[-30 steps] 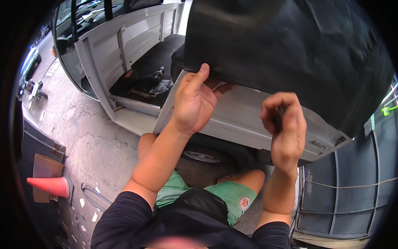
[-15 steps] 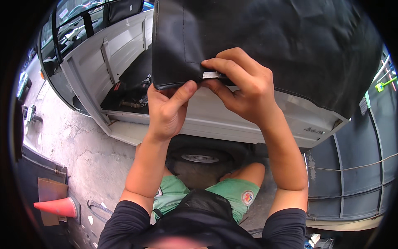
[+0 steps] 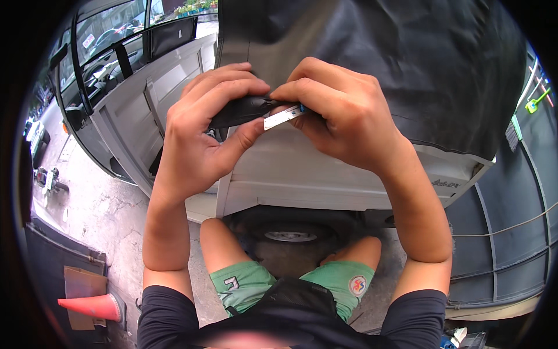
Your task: Repairing a canvas cover on a vehicle by cutting holes and installing grommets.
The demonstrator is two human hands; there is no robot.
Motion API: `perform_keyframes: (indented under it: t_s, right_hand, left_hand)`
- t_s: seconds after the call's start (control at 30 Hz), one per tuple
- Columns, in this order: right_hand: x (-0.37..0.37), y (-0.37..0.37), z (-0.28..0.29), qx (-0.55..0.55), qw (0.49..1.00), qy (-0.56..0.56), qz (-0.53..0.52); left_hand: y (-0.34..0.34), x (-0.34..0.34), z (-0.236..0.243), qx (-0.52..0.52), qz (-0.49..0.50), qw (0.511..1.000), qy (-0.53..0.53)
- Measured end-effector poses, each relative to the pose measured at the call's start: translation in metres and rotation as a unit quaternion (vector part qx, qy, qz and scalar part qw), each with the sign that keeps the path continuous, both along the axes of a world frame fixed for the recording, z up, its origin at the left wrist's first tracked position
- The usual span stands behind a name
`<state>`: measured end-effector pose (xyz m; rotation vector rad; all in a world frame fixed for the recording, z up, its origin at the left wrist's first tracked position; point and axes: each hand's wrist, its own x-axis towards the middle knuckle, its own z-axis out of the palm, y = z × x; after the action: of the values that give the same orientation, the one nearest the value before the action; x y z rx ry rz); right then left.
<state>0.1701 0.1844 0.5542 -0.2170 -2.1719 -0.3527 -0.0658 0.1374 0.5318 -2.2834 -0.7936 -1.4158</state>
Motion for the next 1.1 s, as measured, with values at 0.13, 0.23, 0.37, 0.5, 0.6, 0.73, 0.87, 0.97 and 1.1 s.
perform_keyframes:
  t_s: [0.13, 0.23, 0.37, 0.5, 0.6, 0.73, 0.87, 0.97, 1.1]
  right_hand:
    - [0.002, 0.001, -0.002, -0.087, 0.996, -0.001, 0.026]
    - [0.007, 0.006, -0.002, -0.139, 0.990, -0.016, 0.029]
    - [0.006, 0.013, -0.006, -0.145, 0.989, -0.031, 0.007]
    - [0.000, -0.012, -0.027, 0.037, 0.992, 0.002, -0.119]
    - [0.006, -0.049, -0.093, -0.132, 0.989, -0.046, -0.049]
    - [-0.018, -0.088, -0.209, -0.533, 0.842, -0.079, -0.029]
    - [-0.041, -0.111, -0.290, -0.692, 0.716, -0.094, -0.013]
    - [-0.061, -0.122, -0.312, -0.718, 0.686, -0.113, 0.028]
    - [-0.078, -0.086, -0.301, -0.643, 0.750, -0.118, 0.098]
  left_hand:
    - [0.010, 0.002, -0.003, -0.118, -0.082, 0.987, -0.077]
    - [0.017, 0.003, -0.003, -0.121, -0.099, 0.986, -0.064]
    - [0.036, -0.002, -0.020, -0.126, -0.126, 0.982, -0.066]
    - [0.027, 0.009, -0.074, -0.014, -0.005, 0.989, -0.144]
    - [-0.005, 0.012, -0.162, -0.068, 0.032, 0.963, -0.260]
    - [-0.068, 0.018, -0.275, -0.314, -0.005, 0.874, -0.371]
    - [-0.126, 0.002, -0.360, -0.525, 0.079, 0.787, -0.314]
    - [-0.146, -0.015, -0.391, -0.602, 0.081, 0.750, -0.262]
    - [-0.095, -0.025, -0.365, -0.494, 0.153, 0.775, -0.364]
